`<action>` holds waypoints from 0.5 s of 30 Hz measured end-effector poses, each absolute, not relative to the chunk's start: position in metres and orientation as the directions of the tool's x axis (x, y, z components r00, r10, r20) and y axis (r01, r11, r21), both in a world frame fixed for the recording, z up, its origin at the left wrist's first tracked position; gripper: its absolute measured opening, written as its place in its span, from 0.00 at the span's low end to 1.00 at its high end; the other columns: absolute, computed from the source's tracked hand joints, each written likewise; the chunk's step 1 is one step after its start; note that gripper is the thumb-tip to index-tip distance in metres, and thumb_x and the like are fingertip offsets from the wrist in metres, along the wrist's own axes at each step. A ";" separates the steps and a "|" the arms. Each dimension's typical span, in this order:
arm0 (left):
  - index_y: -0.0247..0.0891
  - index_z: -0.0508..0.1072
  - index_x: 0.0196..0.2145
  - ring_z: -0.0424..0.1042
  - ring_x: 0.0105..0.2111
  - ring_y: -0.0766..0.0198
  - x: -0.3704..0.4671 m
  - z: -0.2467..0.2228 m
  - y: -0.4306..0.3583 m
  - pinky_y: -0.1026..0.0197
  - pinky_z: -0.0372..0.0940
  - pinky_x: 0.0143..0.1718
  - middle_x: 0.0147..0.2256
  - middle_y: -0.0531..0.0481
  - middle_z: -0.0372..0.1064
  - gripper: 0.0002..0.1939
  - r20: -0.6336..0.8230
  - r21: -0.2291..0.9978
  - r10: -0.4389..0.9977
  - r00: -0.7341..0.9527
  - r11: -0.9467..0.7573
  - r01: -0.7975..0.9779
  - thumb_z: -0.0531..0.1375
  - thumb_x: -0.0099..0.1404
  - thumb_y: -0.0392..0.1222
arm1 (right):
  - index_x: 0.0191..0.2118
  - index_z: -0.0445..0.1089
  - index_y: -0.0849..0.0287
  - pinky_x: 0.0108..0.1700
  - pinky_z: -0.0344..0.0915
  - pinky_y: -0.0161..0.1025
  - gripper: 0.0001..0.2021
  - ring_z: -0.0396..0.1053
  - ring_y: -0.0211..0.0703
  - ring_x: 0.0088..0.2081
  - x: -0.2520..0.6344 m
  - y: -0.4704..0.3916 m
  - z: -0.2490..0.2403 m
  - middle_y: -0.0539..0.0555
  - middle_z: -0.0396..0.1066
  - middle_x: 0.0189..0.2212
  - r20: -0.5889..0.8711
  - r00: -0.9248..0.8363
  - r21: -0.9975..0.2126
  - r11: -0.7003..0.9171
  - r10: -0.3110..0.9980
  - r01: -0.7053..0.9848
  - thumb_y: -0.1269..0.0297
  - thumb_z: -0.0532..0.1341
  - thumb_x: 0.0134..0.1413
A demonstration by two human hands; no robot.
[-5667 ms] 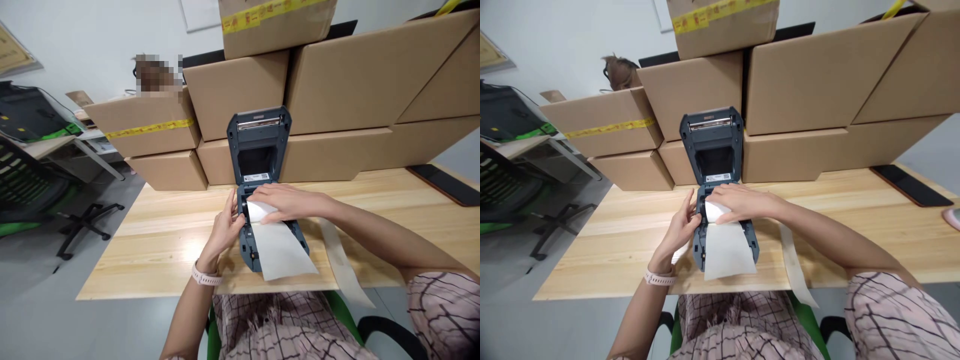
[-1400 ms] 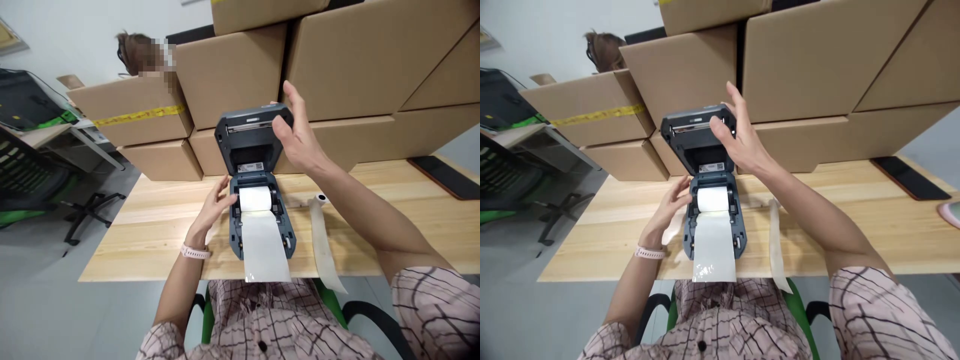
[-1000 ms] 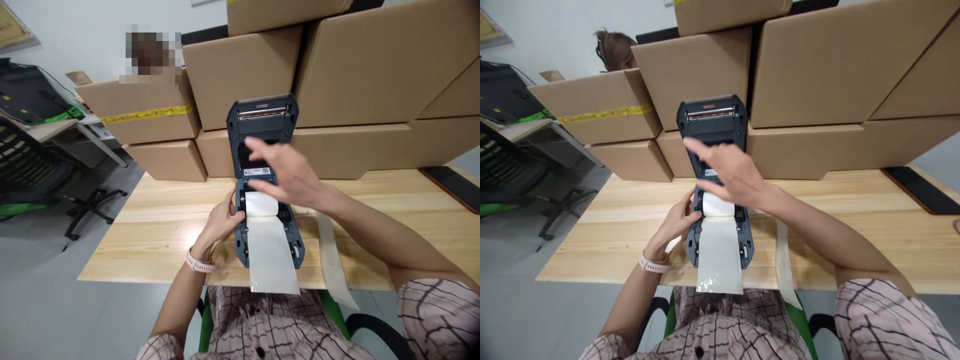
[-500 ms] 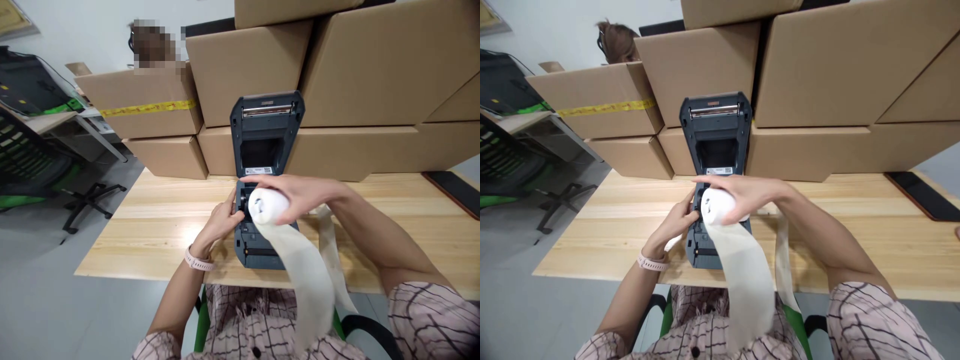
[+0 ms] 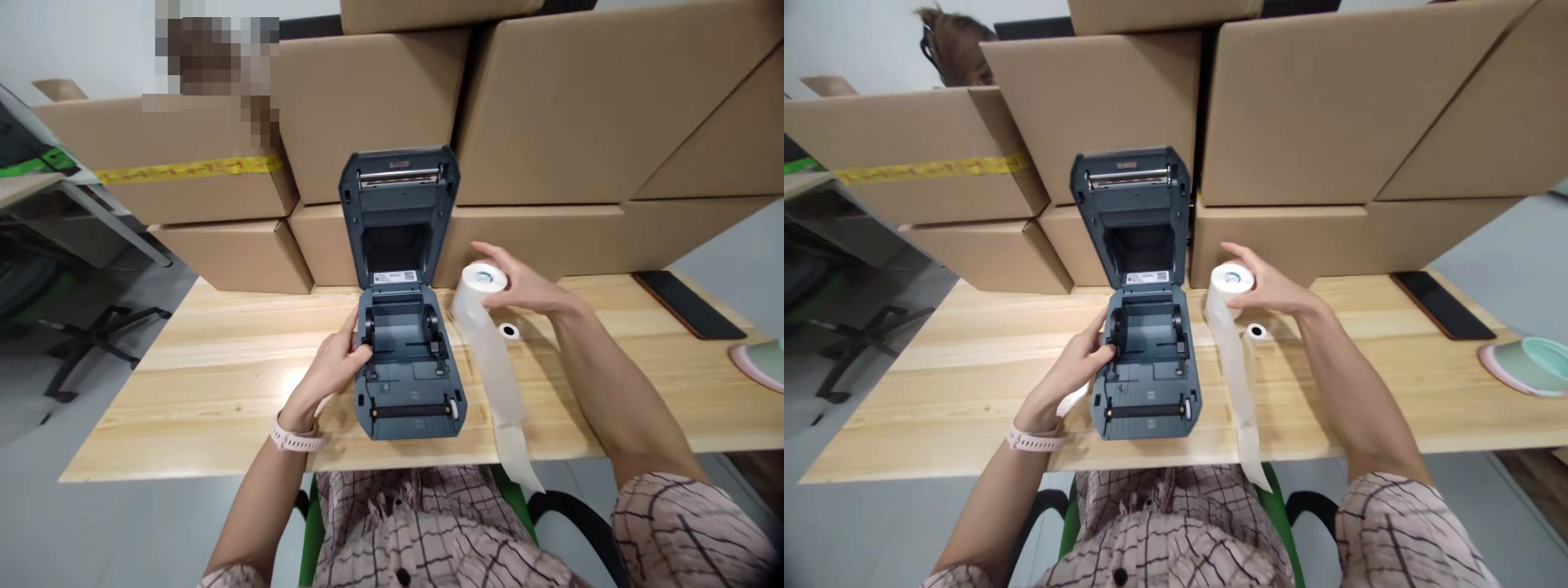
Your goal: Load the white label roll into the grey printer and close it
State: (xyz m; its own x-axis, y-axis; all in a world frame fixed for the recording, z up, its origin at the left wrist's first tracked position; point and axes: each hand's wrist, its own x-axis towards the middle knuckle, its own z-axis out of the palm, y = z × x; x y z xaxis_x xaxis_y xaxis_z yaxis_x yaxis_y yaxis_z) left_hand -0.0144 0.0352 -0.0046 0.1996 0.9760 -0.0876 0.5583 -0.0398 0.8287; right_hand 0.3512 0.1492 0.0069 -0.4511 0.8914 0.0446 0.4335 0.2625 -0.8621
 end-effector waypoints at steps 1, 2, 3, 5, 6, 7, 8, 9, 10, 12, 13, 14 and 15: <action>0.37 0.52 0.74 0.60 0.26 0.64 -0.015 -0.005 0.036 0.63 0.54 0.30 0.26 0.57 0.64 0.44 -0.095 0.828 0.976 0.193 -0.030 0.560 0.55 0.61 0.42 | 0.76 0.47 0.56 0.62 0.70 0.53 0.58 0.70 0.60 0.62 0.348 0.152 0.000 0.65 0.66 0.65 0.027 -0.452 -0.866 0.247 0.892 0.435 0.51 0.76 0.44; 0.37 0.52 0.74 0.60 0.26 0.64 -0.015 -0.006 0.036 0.63 0.54 0.30 0.25 0.58 0.63 0.44 -0.102 0.826 0.976 0.191 -0.024 0.564 0.55 0.61 0.42 | 0.75 0.47 0.56 0.62 0.70 0.54 0.57 0.69 0.60 0.62 0.346 0.153 -0.006 0.65 0.65 0.66 0.014 -0.451 -0.873 0.231 0.892 0.430 0.52 0.76 0.43; 0.37 0.51 0.75 0.60 0.26 0.64 -0.016 -0.007 0.036 0.63 0.54 0.30 0.25 0.58 0.63 0.44 -0.102 0.823 0.977 0.190 -0.024 0.567 0.55 0.61 0.42 | 0.75 0.47 0.55 0.64 0.69 0.54 0.57 0.68 0.60 0.63 0.345 0.153 -0.010 0.65 0.64 0.67 0.004 -0.451 -0.882 0.216 0.893 0.419 0.52 0.76 0.44; 0.37 0.51 0.75 0.60 0.26 0.65 -0.016 -0.008 0.037 0.63 0.54 0.30 0.25 0.58 0.62 0.45 -0.092 0.825 0.977 0.192 -0.033 0.565 0.56 0.62 0.41 | 0.75 0.47 0.53 0.67 0.66 0.55 0.55 0.64 0.60 0.67 0.350 0.151 -0.017 0.64 0.59 0.71 0.010 -0.438 -0.907 0.192 0.899 0.375 0.50 0.75 0.46; 0.37 0.51 0.75 0.60 0.26 0.65 -0.016 -0.008 0.037 0.63 0.54 0.30 0.25 0.58 0.63 0.45 -0.088 0.828 0.977 0.194 -0.037 0.559 0.56 0.62 0.41 | 0.76 0.46 0.51 0.68 0.64 0.57 0.55 0.61 0.60 0.70 0.356 0.147 -0.020 0.63 0.57 0.72 0.013 -0.431 -0.920 0.180 0.902 0.349 0.49 0.74 0.48; 0.37 0.51 0.75 0.60 0.26 0.65 -0.016 -0.007 0.037 0.63 0.54 0.30 0.26 0.58 0.63 0.45 -0.088 0.832 0.977 0.195 -0.036 0.554 0.56 0.62 0.41 | 0.76 0.46 0.49 0.69 0.62 0.58 0.53 0.58 0.59 0.71 0.364 0.142 -0.022 0.62 0.55 0.73 0.008 -0.426 -0.933 0.160 0.905 0.322 0.49 0.73 0.50; 0.37 0.51 0.75 0.60 0.25 0.65 -0.016 -0.007 0.037 0.64 0.54 0.30 0.26 0.58 0.63 0.45 -0.089 0.832 0.977 0.193 -0.034 0.554 0.56 0.62 0.41 | 0.75 0.48 0.48 0.70 0.61 0.59 0.50 0.58 0.59 0.72 0.372 0.136 -0.023 0.62 0.56 0.73 0.000 -0.415 -0.946 0.134 0.910 0.294 0.48 0.72 0.52; 0.36 0.51 0.75 0.60 0.25 0.65 -0.016 -0.006 0.037 0.63 0.54 0.30 0.26 0.58 0.62 0.45 -0.093 0.829 0.977 0.192 -0.031 0.559 0.56 0.62 0.41 | 0.74 0.52 0.47 0.70 0.60 0.60 0.46 0.59 0.58 0.71 0.381 0.128 -0.025 0.62 0.58 0.72 -0.016 -0.407 -0.958 0.102 0.913 0.267 0.47 0.71 0.54; 0.36 0.51 0.75 0.60 0.25 0.65 -0.015 -0.004 0.037 0.63 0.54 0.30 0.26 0.58 0.62 0.45 -0.099 0.821 0.977 0.190 -0.028 0.570 0.55 0.62 0.41 | 0.71 0.57 0.48 0.69 0.61 0.61 0.41 0.62 0.59 0.70 0.389 0.119 -0.026 0.63 0.61 0.71 -0.043 -0.407 -0.967 0.065 0.912 0.248 0.47 0.70 0.56; 0.37 0.51 0.75 0.60 0.26 0.64 -0.014 -0.002 0.037 0.63 0.54 0.30 0.25 0.58 0.62 0.45 -0.105 0.800 0.975 0.194 -0.033 0.598 0.55 0.61 0.40 | 0.64 0.67 0.50 0.67 0.64 0.61 0.31 0.67 0.59 0.66 0.398 0.101 -0.029 0.64 0.68 0.66 -0.116 -0.443 -0.966 0.003 0.889 0.258 0.48 0.70 0.58; 0.38 0.51 0.75 0.61 0.26 0.64 -0.014 0.000 0.037 0.63 0.54 0.30 0.25 0.58 0.63 0.45 -0.102 0.793 0.975 0.199 -0.041 0.608 0.55 0.61 0.39 | 0.61 0.71 0.51 0.66 0.66 0.60 0.28 0.69 0.59 0.65 0.400 0.094 -0.030 0.63 0.70 0.64 -0.150 -0.471 -0.958 -0.010 0.869 0.285 0.49 0.70 0.58; 0.39 0.51 0.75 0.61 0.26 0.64 -0.014 0.000 0.037 0.63 0.54 0.30 0.25 0.58 0.63 0.45 -0.100 0.788 0.973 0.206 -0.049 0.614 0.55 0.61 0.38 | 0.58 0.73 0.52 0.64 0.68 0.59 0.25 0.70 0.59 0.64 0.400 0.087 -0.031 0.63 0.72 0.62 -0.176 -0.503 -0.947 -0.005 0.846 0.322 0.50 0.70 0.58; 0.40 0.51 0.75 0.61 0.25 0.64 -0.014 0.001 0.037 0.63 0.54 0.30 0.25 0.58 0.63 0.45 -0.096 0.787 0.973 0.210 -0.055 0.615 0.55 0.61 0.38 | 0.55 0.75 0.52 0.62 0.70 0.57 0.22 0.71 0.58 0.62 0.398 0.083 -0.030 0.62 0.74 0.60 -0.197 -0.536 -0.933 0.012 0.821 0.360 0.50 0.71 0.57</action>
